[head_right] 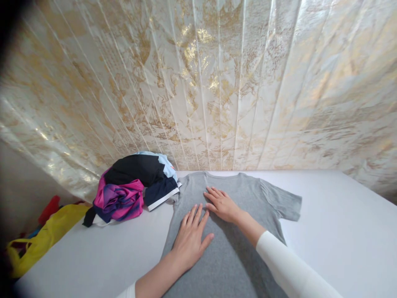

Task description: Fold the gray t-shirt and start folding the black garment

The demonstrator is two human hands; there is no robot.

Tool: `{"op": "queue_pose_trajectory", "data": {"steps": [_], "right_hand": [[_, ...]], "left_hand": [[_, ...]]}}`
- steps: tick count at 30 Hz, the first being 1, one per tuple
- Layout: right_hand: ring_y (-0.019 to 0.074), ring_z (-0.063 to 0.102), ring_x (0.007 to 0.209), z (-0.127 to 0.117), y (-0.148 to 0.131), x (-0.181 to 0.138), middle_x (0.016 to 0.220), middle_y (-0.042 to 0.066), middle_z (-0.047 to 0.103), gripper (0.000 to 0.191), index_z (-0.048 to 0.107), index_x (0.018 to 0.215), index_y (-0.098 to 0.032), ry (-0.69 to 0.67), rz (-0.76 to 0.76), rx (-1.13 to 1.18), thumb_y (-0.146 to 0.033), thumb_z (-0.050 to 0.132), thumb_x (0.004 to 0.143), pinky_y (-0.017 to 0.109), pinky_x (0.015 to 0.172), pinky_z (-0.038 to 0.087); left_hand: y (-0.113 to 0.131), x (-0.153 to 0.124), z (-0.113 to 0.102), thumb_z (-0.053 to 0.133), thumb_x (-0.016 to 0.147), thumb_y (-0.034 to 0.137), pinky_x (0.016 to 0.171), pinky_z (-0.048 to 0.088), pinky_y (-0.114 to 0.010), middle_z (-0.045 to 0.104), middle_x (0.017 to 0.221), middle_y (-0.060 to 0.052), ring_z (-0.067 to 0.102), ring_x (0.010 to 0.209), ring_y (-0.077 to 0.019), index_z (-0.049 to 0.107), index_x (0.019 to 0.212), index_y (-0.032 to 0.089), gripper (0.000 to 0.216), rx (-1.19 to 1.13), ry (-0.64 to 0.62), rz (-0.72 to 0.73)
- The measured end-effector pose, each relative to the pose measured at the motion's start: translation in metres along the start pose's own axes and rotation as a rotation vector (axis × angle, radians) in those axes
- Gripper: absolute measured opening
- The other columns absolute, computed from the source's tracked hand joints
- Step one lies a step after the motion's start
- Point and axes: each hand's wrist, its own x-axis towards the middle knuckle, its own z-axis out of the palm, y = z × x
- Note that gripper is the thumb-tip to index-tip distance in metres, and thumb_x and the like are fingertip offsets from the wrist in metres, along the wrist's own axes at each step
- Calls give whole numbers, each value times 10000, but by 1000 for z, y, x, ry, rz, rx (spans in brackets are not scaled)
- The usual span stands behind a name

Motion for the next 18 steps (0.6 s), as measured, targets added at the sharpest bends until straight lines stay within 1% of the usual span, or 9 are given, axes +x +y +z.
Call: {"op": "queue_pose_trajectory", "data": {"steps": [4,6,8,10,12,16,18], "right_hand": [[275,200,1429,7,5,28,1556,99,235,632,320,1475,-223,26,92,-68,-570,306,946,477,1125,224],[278,203,1428,8,6,29,1557,100,233,648,313,1477,-231,25,108,-65,-590,307,938,485,1120,227],[272,209,1427,8,7,20,1560,98,224,653,309,1478,-229,32,108,-53,-594,300,937,481,1121,227],[258,211,1428,8,13,1,1560,94,223,638,312,1477,-226,60,134,-50,-578,284,945,468,1123,229],[249,207,1430,8,25,-27,1557,91,237,621,326,1469,-220,108,222,-70,-557,267,951,464,1122,234],[260,242,1419,3,68,-86,1531,111,305,624,384,1435,-191,198,476,-174,-551,248,944,491,1118,231],[260,260,1413,-4,88,-107,1520,120,327,636,401,1421,-170,208,536,-184,-549,233,939,490,1113,246]], "left_hand": [[0,0,0,404,909,573,1111,259,-547,204,1560,-100,163,1431,-324,351,1458,240,645,-9,15,3],[-1,0,0,409,907,568,1110,256,-549,203,1560,-101,161,1432,-326,357,1455,242,639,-11,17,1],[-2,0,-1,416,906,564,1111,252,-546,203,1560,-100,155,1433,-323,358,1454,244,637,-13,7,3],[-4,1,-3,438,900,560,1108,256,-540,194,1561,-110,154,1433,-323,349,1457,234,652,-13,-15,4],[-4,3,-4,462,896,546,1105,261,-529,177,1562,-125,156,1433,-322,335,1463,212,671,-2,-38,4],[-5,10,-5,454,915,506,1113,259,-492,191,1557,-136,172,1432,-302,319,1467,168,662,35,-52,30],[-5,12,-4,434,927,505,1115,256,-486,211,1553,-127,193,1428,-294,321,1465,172,642,48,-43,50]]}}
